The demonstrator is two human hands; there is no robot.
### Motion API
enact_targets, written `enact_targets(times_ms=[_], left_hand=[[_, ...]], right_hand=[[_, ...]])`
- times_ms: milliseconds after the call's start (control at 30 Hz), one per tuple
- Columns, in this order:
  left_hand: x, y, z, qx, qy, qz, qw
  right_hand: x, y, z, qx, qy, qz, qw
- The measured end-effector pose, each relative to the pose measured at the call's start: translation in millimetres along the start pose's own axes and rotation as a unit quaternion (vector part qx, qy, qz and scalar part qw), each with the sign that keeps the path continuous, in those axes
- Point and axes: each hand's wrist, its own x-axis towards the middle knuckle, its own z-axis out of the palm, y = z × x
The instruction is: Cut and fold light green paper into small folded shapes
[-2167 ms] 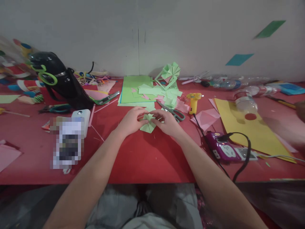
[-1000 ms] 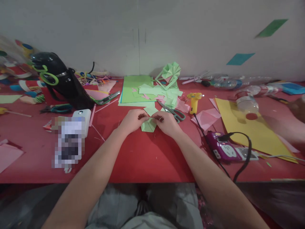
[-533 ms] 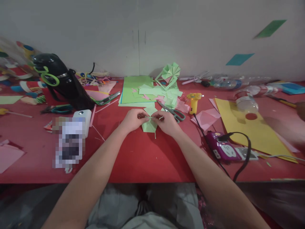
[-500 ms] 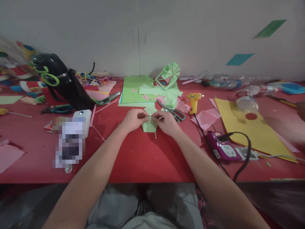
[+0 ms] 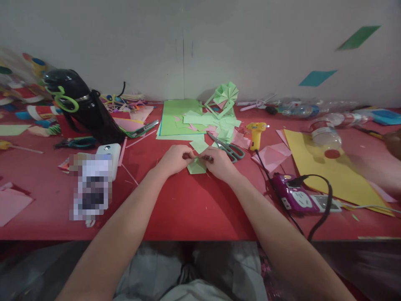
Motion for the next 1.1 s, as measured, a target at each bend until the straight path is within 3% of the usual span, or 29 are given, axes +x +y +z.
enact_targets(times_ms=[367,800,1100], left_hand=[[-4,13,-11,0.068,-0.048,0.045,0.996],[-10,20,-12,0.124,-0.072,0.051,0.988],[-6,13,-3,0.082,-0.046,-0.015,0.995]], right_hand=[[-3,-1,0,-0.031,-0.021,-0.031,0.999],[-10,-5,-7,-0.059,-0.052,-0.048,0.996],[-11,-6,-9,-0.062,-0.065,-0.039,0.995]])
